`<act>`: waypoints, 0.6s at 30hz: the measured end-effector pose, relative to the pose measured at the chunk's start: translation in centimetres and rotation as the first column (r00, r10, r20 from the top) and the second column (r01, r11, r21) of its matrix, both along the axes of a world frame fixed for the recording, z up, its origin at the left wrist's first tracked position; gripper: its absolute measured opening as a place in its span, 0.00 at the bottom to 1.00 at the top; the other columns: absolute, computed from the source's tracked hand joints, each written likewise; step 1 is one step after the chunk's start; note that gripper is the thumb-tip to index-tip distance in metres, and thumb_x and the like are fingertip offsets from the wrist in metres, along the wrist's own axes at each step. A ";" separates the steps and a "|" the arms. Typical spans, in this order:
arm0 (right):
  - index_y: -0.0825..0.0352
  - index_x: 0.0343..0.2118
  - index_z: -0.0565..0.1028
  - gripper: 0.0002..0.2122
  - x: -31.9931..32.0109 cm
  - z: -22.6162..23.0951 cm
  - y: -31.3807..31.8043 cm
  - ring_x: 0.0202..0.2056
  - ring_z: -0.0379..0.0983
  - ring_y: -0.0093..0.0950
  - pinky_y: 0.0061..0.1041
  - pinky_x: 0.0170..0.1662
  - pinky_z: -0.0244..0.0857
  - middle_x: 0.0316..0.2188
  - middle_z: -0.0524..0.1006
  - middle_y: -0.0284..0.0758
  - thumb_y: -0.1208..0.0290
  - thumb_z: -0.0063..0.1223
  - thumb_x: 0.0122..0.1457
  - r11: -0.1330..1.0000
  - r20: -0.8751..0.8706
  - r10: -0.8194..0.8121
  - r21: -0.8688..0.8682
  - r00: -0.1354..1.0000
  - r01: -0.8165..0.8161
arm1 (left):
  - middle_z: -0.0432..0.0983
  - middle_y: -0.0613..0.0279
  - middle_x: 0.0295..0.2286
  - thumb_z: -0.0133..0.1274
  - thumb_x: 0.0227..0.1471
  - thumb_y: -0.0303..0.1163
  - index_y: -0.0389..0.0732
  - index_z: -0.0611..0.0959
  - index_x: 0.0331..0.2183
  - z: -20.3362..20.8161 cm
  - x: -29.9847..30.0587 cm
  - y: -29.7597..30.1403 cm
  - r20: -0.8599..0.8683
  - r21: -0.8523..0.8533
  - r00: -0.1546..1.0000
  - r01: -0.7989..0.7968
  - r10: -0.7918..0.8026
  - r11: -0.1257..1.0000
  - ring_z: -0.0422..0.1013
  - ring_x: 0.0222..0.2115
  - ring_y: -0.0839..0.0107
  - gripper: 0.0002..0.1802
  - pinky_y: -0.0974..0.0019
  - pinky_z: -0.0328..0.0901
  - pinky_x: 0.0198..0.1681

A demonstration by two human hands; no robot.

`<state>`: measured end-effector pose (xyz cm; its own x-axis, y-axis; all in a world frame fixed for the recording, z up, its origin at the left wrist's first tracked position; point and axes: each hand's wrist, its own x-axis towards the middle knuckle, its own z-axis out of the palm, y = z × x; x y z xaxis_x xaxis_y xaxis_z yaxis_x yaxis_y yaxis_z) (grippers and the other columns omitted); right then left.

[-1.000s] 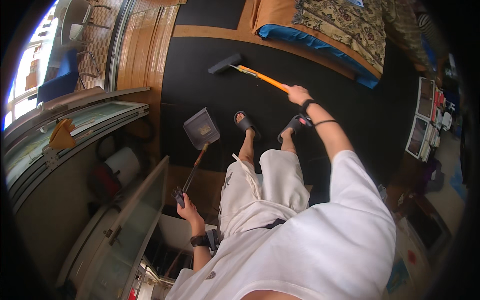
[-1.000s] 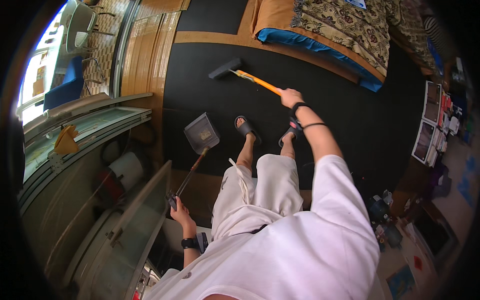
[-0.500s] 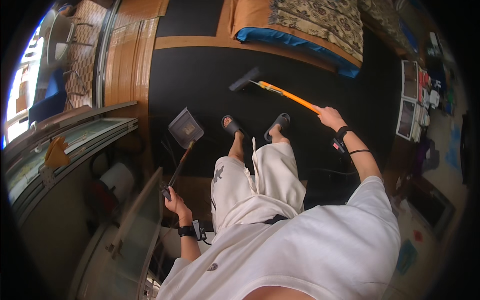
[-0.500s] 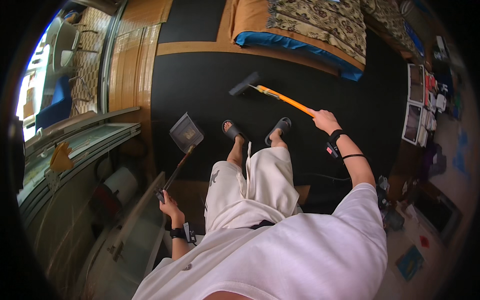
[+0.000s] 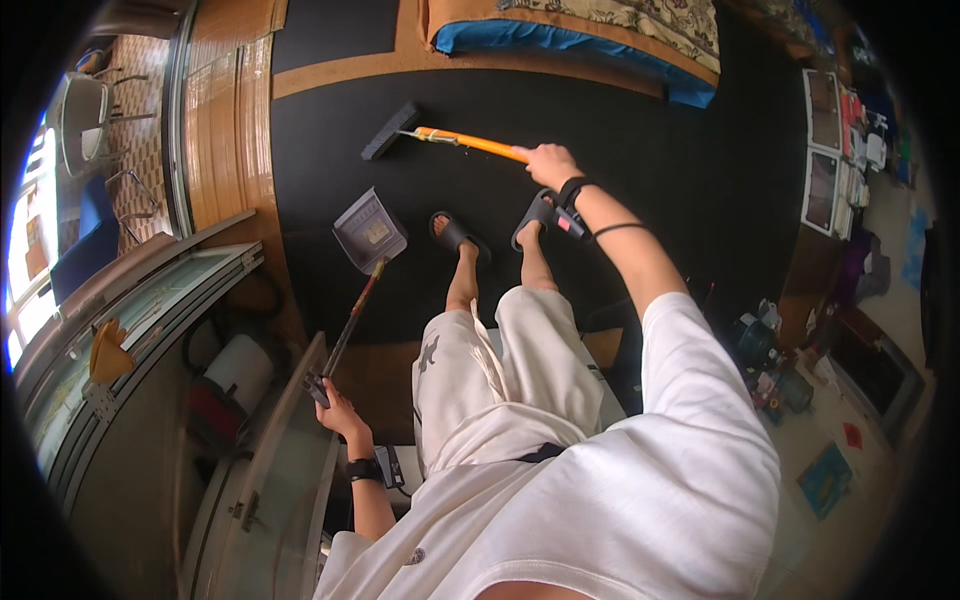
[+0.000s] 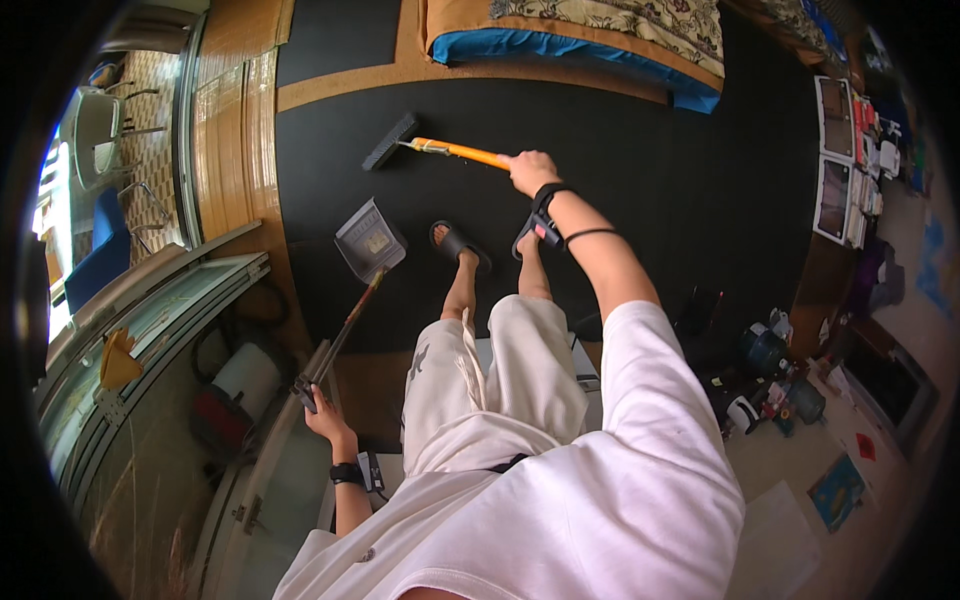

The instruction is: The person sweeps debris into a dustpan using a long-handled broom while moving through a room.

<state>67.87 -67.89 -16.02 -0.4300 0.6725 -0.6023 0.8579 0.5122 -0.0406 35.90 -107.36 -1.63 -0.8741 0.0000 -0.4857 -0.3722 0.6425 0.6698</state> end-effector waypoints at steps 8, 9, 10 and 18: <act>0.42 0.55 0.57 0.24 13.3 4.4 2.4 0.34 0.73 0.37 0.34 0.37 0.67 0.30 0.76 0.39 0.65 0.46 0.54 0.994 0.192 -0.094 -0.044 0.977 0.104 | 0.59 0.77 0.11 0.54 0.48 0.38 0.44 0.72 0.20 -0.1 1.6 2.0 0.041 0.045 0.996 0.072 -0.074 0.996 0.52 0.09 0.88 0.13 0.80 0.45 0.11; 0.41 0.54 0.58 0.24 14.9 5.1 2.1 0.36 0.72 0.37 0.34 0.39 0.67 0.32 0.75 0.38 0.65 0.47 0.54 0.982 0.226 -0.160 -0.063 0.961 0.178 | 0.59 0.77 0.11 0.54 0.48 0.38 0.44 0.72 0.20 -0.2 2.0 2.3 0.033 0.055 0.997 0.075 -0.076 0.996 0.52 0.09 0.88 0.13 0.80 0.45 0.11; 0.40 0.54 0.58 0.24 16.5 5.8 1.7 0.37 0.72 0.37 0.35 0.40 0.66 0.34 0.75 0.37 0.64 0.47 0.54 0.964 0.262 -0.224 -0.080 0.939 0.252 | 0.58 0.78 0.11 0.54 0.48 0.38 0.44 0.72 0.20 -0.2 2.5 2.6 0.027 0.053 0.995 0.091 -0.092 0.994 0.52 0.09 0.88 0.13 0.80 0.45 0.11; 0.47 0.55 0.58 0.23 26.6 10.8 -4.0 0.43 0.69 0.40 0.36 0.47 0.62 0.40 0.73 0.43 0.65 0.45 0.55 0.809 0.250 -0.511 -0.185 0.823 0.558 | 0.58 0.78 0.11 0.54 0.49 0.37 0.44 0.71 0.19 -0.5 6.0 6.0 0.016 0.048 0.996 0.089 -0.090 0.995 0.51 0.10 0.89 0.13 0.80 0.45 0.12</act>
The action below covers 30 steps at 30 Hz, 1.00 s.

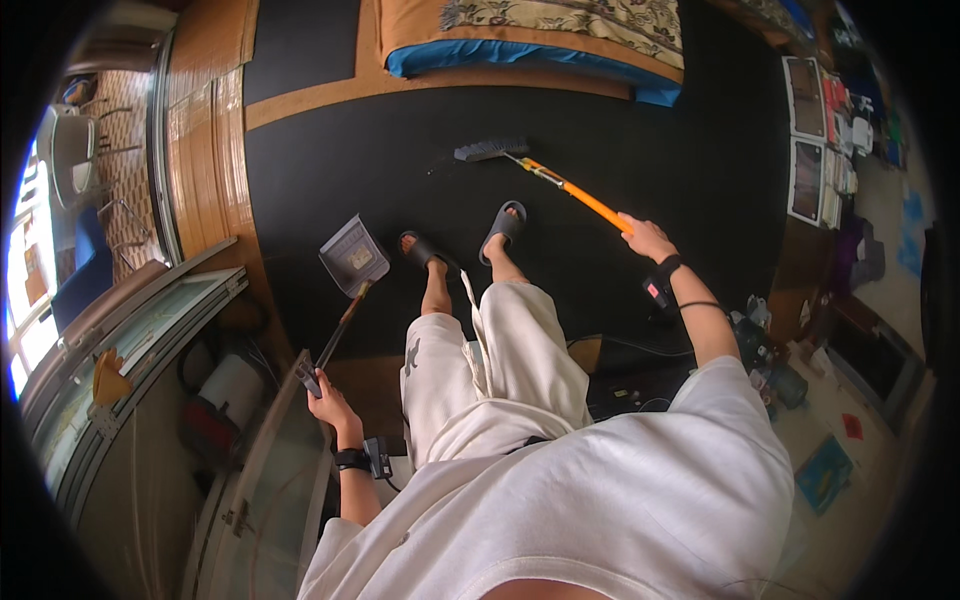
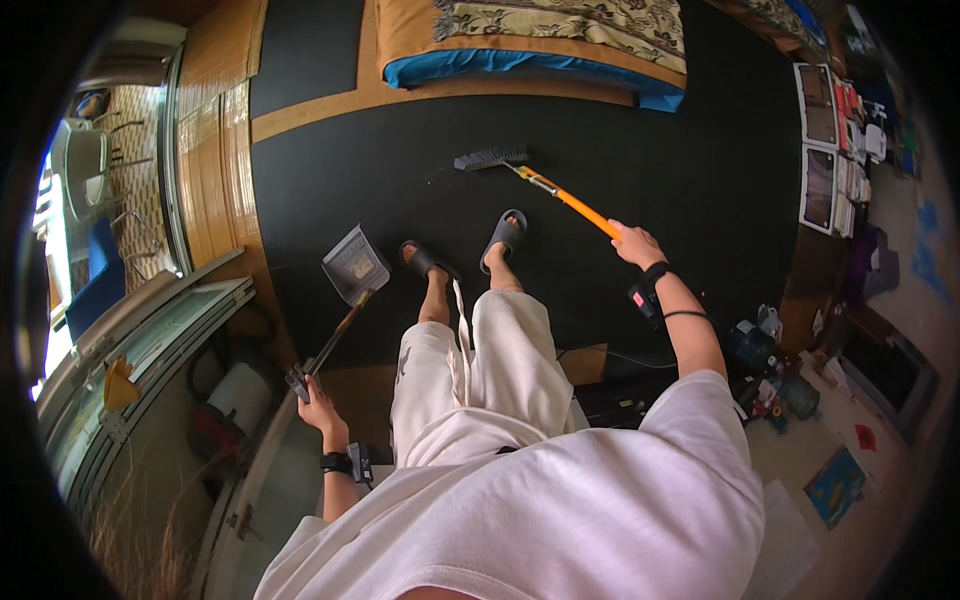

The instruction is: The person sweeps debris into a dustpan using a long-handled broom while moving through a room.

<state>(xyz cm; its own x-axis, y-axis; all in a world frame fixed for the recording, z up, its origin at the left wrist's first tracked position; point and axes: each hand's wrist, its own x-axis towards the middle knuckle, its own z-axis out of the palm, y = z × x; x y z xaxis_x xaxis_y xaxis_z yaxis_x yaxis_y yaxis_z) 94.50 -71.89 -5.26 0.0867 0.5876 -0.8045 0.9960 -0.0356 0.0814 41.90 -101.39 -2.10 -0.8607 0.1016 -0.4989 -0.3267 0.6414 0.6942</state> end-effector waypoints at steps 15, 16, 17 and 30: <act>0.51 0.57 0.55 0.24 7.4 -6.3 5.0 0.19 0.72 0.33 0.31 0.23 0.66 0.22 0.74 0.43 0.66 0.43 0.56 0.945 -0.141 -0.237 0.197 0.961 0.262 | 0.56 0.79 0.10 0.54 0.48 0.40 0.44 0.73 0.21 1.4 5.7 7.7 -0.081 -0.020 0.972 0.221 -0.221 0.975 0.50 0.10 0.89 0.12 0.79 0.43 0.12; 0.51 0.57 0.54 0.24 6.7 -6.9 5.2 0.19 0.72 0.33 0.30 0.24 0.67 0.23 0.74 0.43 0.67 0.42 0.56 0.941 -0.110 -0.293 0.144 0.950 0.307 | 0.56 0.79 0.10 0.55 0.48 0.41 0.44 0.74 0.21 1.5 6.1 8.1 -0.081 -0.040 0.969 0.229 -0.232 0.972 0.50 0.09 0.88 0.13 0.79 0.43 0.12; 0.52 0.57 0.54 0.24 6.2 -7.3 5.0 0.25 0.73 0.36 0.33 0.29 0.67 0.25 0.75 0.43 0.66 0.42 0.56 0.942 -0.103 -0.308 0.107 0.946 0.318 | 0.56 0.79 0.10 0.55 0.48 0.40 0.44 0.74 0.21 1.6 6.5 8.5 -0.079 -0.057 0.965 0.247 -0.251 0.967 0.50 0.10 0.89 0.12 0.79 0.43 0.12; 0.49 0.56 0.54 0.26 12.2 -1.2 -2.5 0.29 0.72 0.44 0.41 0.33 0.66 0.26 0.75 0.46 0.69 0.45 0.54 0.979 -0.212 -0.202 -0.073 0.956 0.190 | 0.64 0.71 0.13 0.54 0.47 0.39 0.34 0.77 0.25 0.5 6.6 13.8 -0.262 -0.315 0.655 0.636 -0.709 0.704 0.58 0.14 0.81 0.16 0.73 0.55 0.18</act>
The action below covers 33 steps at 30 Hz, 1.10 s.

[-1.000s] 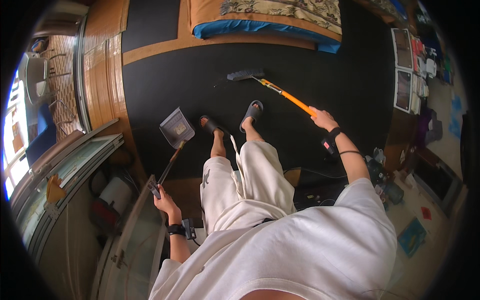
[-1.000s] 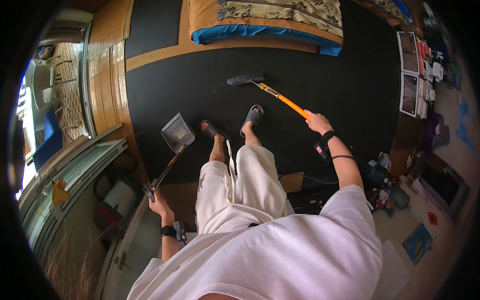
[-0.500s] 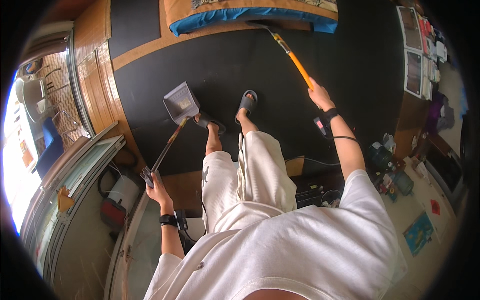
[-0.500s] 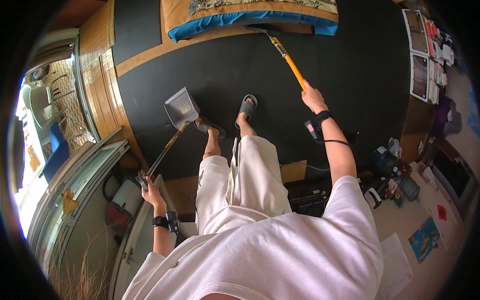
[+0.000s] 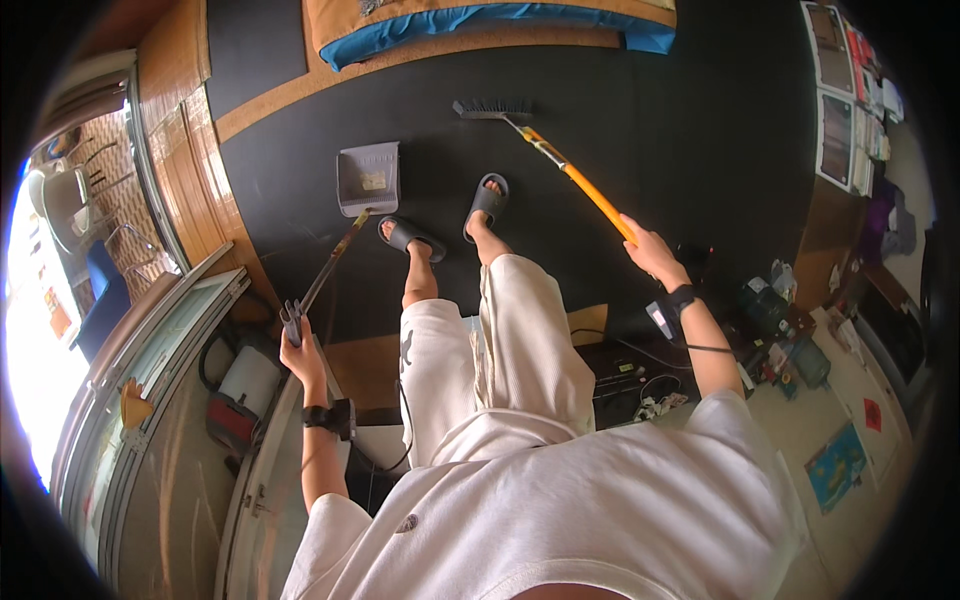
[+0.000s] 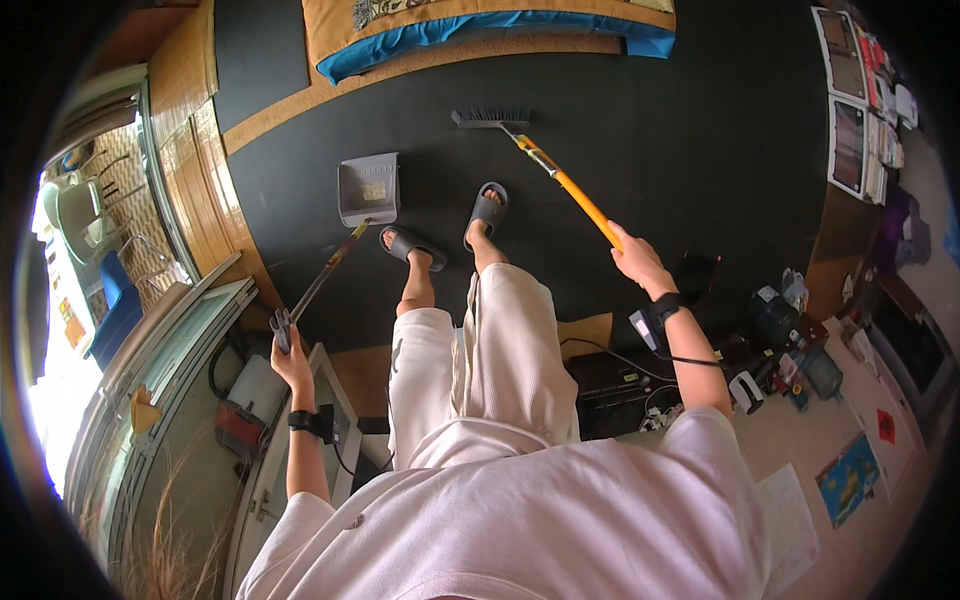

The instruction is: The person sweeps debris into a dustpan using a long-handled broom while moving through a room.

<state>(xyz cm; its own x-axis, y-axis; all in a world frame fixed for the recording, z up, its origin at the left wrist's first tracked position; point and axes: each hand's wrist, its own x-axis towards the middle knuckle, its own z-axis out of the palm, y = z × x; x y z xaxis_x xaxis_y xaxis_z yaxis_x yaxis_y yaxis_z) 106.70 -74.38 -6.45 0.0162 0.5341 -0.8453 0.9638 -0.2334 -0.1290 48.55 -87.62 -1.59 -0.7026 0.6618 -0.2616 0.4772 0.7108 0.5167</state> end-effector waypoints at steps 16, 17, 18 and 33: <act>0.48 0.57 0.55 0.24 2.4 -3.2 -3.3 0.10 0.64 0.23 0.23 0.14 0.62 0.13 0.67 0.33 0.66 0.44 0.56 0.806 0.050 -0.589 0.105 0.806 0.582 | 0.73 0.48 0.18 0.53 0.43 0.46 0.39 0.78 0.29 0.8 -6.8 11.9 -0.110 -0.423 0.596 0.696 -0.796 0.580 0.71 0.22 0.52 0.19 0.58 0.65 0.25; 0.50 0.57 0.54 0.25 1.3 -4.3 -3.8 0.11 0.64 0.23 0.23 0.14 0.62 0.14 0.68 0.33 0.66 0.44 0.57 0.789 0.059 -0.613 0.103 0.788 0.606 | 0.73 0.48 0.18 0.53 0.43 0.46 0.39 0.78 0.30 0.7 -7.2 12.5 -0.076 -0.427 0.568 0.724 -0.820 0.541 0.71 0.22 0.52 0.19 0.58 0.65 0.25; 0.51 0.57 0.52 0.25 0.1 -5.1 -4.5 0.11 0.64 0.23 0.23 0.14 0.62 0.14 0.67 0.33 0.67 0.44 0.56 0.733 0.022 -0.679 0.070 0.733 0.677 | 0.73 0.48 0.18 0.53 0.43 0.46 0.39 0.78 0.30 0.5 -7.5 12.9 -0.042 -0.422 0.538 0.754 -0.842 0.503 0.71 0.21 0.52 0.19 0.58 0.65 0.25; 0.53 0.56 0.54 0.24 -20.8 -1.4 -13.6 0.11 0.61 0.20 0.20 0.14 0.59 0.17 0.68 0.32 0.67 0.44 0.57 0.637 -0.217 -0.770 -0.304 0.599 0.709 | 0.73 0.50 0.18 0.54 0.42 0.43 0.41 0.77 0.26 -3.9 -8.7 10.9 -0.044 -0.409 0.481 0.791 -0.875 0.455 0.71 0.22 0.53 0.15 0.58 0.67 0.26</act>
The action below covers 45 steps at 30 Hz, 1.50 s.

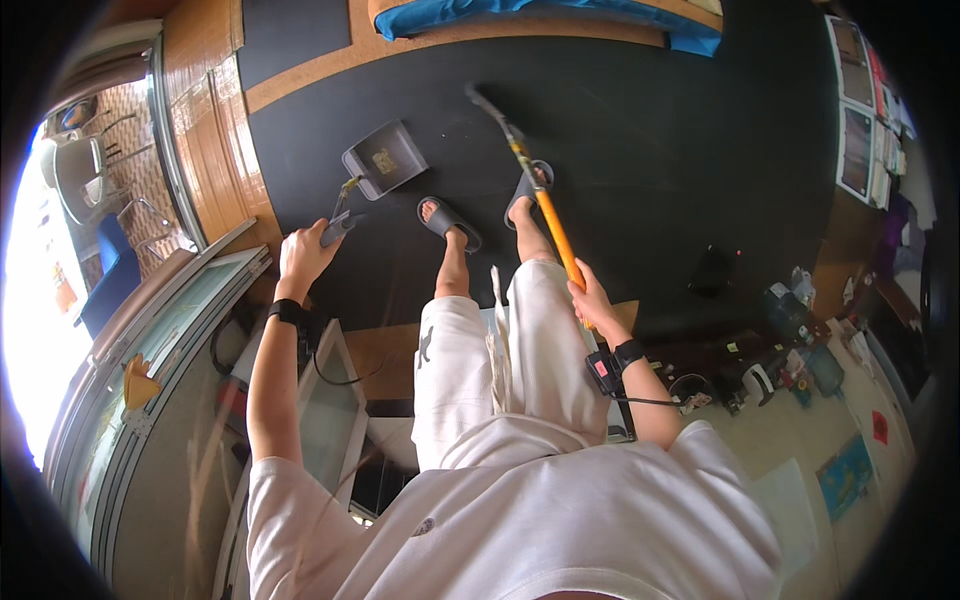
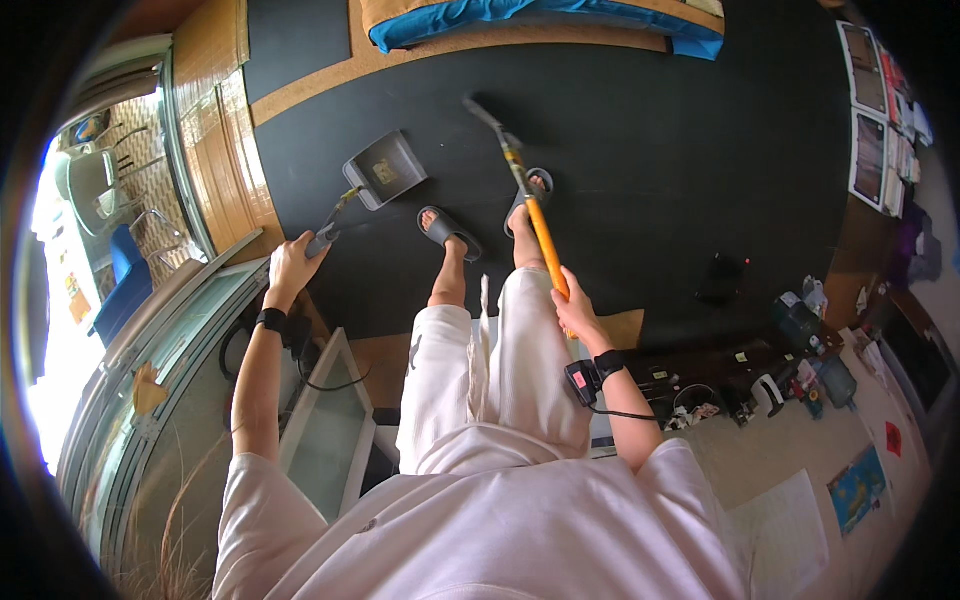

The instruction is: The person sweeps debris into a dustpan using a long-handled broom while moving through a room.

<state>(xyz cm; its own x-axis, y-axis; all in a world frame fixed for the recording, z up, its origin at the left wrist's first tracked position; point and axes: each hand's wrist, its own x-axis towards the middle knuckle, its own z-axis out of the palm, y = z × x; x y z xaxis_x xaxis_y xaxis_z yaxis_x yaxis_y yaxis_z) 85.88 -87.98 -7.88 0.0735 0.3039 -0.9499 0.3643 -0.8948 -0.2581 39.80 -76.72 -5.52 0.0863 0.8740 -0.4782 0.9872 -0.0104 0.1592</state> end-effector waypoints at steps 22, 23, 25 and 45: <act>0.56 0.56 0.52 0.26 -3.2 -5.8 0.9 0.17 0.72 0.31 0.28 0.19 0.67 0.21 0.74 0.43 0.66 0.45 0.55 0.894 0.414 0.322 0.164 0.851 -0.418 | 0.75 0.52 0.19 0.53 0.43 0.44 0.42 0.79 0.33 -1.5 1.1 3.3 0.063 -0.004 0.998 0.028 -0.028 1.000 0.73 0.23 0.56 0.18 0.61 0.68 0.29; 0.56 0.56 0.51 0.27 -4.4 -6.0 -0.3 0.17 0.73 0.32 0.28 0.19 0.67 0.22 0.74 0.43 0.66 0.45 0.54 0.871 0.449 0.371 0.137 0.813 -0.472 | 0.75 0.52 0.19 0.53 0.43 0.45 0.42 0.79 0.32 -1.6 1.3 3.4 0.059 0.000 0.998 0.024 -0.024 1.000 0.73 0.23 0.56 0.18 0.60 0.68 0.29; 0.57 0.56 0.51 0.27 -6.9 -5.6 -2.4 0.18 0.73 0.32 0.28 0.19 0.67 0.24 0.74 0.45 0.68 0.45 0.54 0.789 0.461 0.436 0.217 0.773 -0.574 | 0.75 0.52 0.19 0.52 0.43 0.45 0.42 0.79 0.32 -1.6 1.6 3.5 0.050 0.002 0.998 0.033 -0.033 0.999 0.73 0.23 0.56 0.18 0.60 0.68 0.29; 0.57 0.56 0.53 0.25 -5.0 -0.6 5.5 0.27 0.73 0.44 0.38 0.32 0.68 0.28 0.74 0.49 0.70 0.43 0.55 0.785 0.156 0.519 0.302 0.840 -0.541 | 0.75 0.51 0.20 0.52 0.42 0.43 0.42 0.80 0.32 -2.8 4.7 4.7 0.000 -0.039 0.998 0.068 -0.068 0.997 0.73 0.25 0.55 0.17 0.59 0.68 0.30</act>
